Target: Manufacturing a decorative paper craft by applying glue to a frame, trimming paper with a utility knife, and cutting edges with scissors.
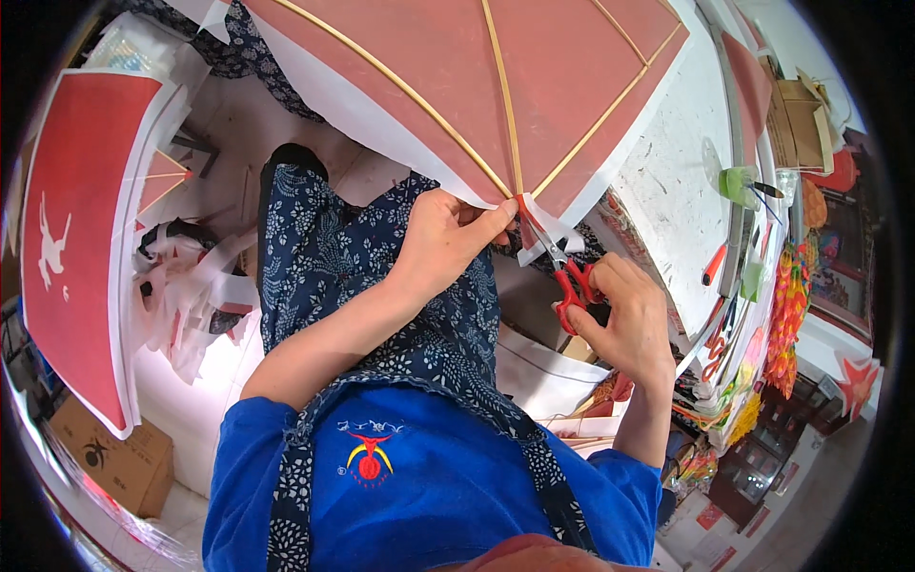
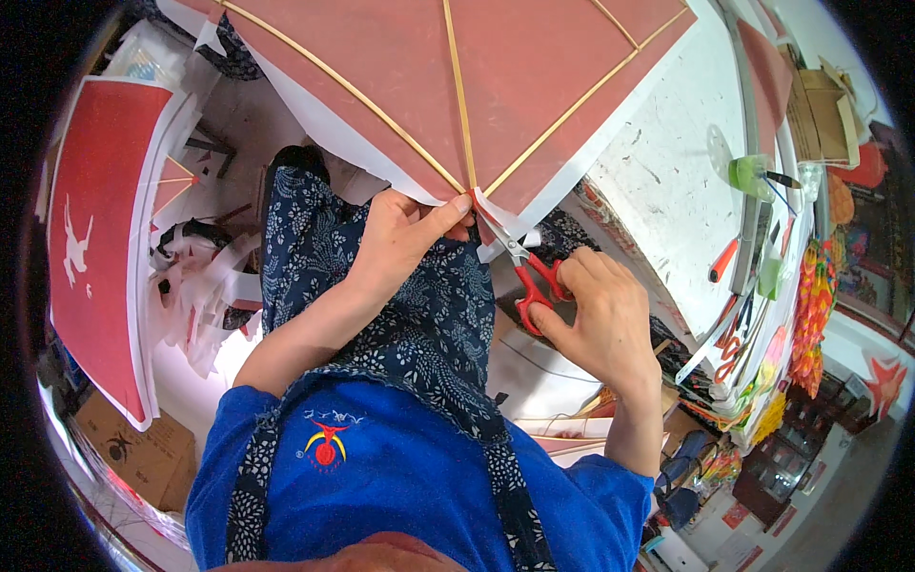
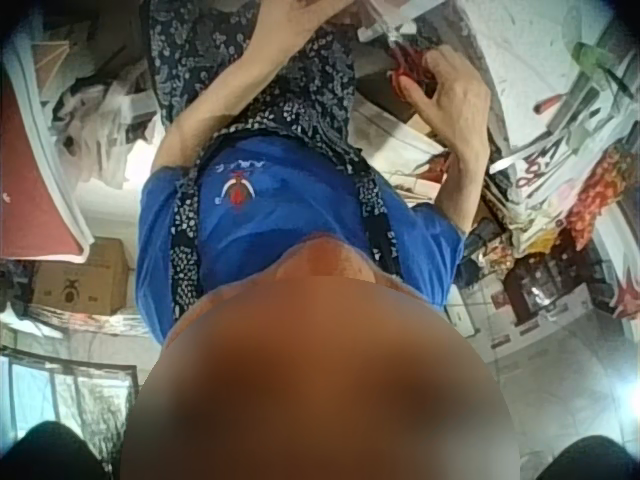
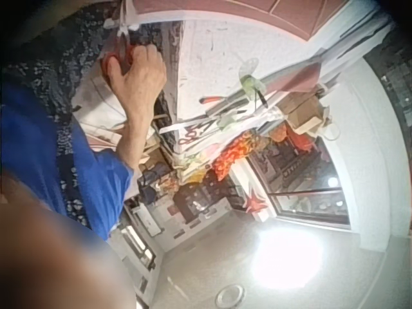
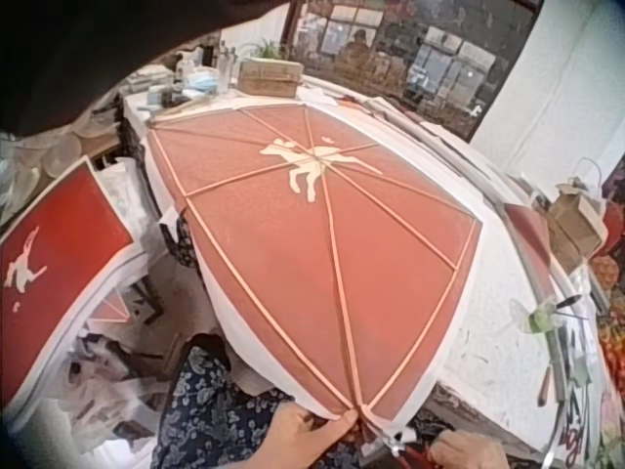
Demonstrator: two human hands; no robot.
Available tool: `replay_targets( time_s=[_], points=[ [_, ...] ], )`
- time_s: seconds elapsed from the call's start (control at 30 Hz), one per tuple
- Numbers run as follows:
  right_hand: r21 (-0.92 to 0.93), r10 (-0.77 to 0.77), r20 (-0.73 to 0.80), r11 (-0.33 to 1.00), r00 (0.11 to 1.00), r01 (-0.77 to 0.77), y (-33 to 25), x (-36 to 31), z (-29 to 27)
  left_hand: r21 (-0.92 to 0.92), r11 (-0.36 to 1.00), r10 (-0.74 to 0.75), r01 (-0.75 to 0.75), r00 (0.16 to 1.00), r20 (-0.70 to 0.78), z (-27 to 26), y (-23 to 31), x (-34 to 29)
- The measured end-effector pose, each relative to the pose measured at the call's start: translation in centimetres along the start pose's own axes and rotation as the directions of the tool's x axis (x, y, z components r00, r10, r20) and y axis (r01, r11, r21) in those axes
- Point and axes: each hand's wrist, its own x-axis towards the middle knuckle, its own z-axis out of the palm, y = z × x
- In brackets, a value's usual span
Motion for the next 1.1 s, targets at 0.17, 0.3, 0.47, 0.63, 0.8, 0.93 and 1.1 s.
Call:
replay_targets(
  time_s=[0.17, 0.3, 0.47, 0.63, 0.8, 0.93, 1.1],
  points=[
    [0.0, 0.007, 0.01, 1.0, 1.0, -0.007, 0.1, -0.2, 0.2, -0.015, 1.0, 0.006, -0.006, 1.0, 0.009, 0.0, 0.1, 0.0],
    [0.003, -0.006, -0.006, 1.0, 1.0, 0.006, -0.1, 0.1, 0.3, -0.026, 1.0, 0.012, -0.012, 1.0, 0.011, 0.1, 0.0, 0.0],
    [-0.067, -0.017, -0.016, 0.998, 1.0, 0.016, -0.4, 0.6, -0.1, -0.002, 1.0, 0.006, -0.006, 1.0, 0.015, 0.0, 0.0, 0.0],
    [-0.114, -0.015, -0.052, 0.993, 0.999, 0.009, -0.8, 0.7, -0.3, -0.003, 1.0, 0.009, -0.009, 1.0, 0.017, 0.0, 0.0, 0.1],
    [-0.12, 0.003, -0.037, 0.993, 0.999, -0.008, -1.1, 0.5, -0.3, 0.039, 0.999, 0.01, -0.01, 1.0, 0.009, 0.1, 0.0, 0.0],
    [-0.13, -0.004, -0.06, 0.992, 0.998, -0.004, -1.2, 0.8, -0.1, 0.05, 0.999, 0.012, -0.013, 1.0, 0.02, 0.0, 0.0, 0.0],
    [-0.127, -0.009, -0.062, 0.992, 0.998, 0.001, -1.3, 1.1, -0.2, 0.014, 1.0, 0.011, -0.011, 1.0, 0.019, 0.0, 0.0, 0.1]
  ],
)
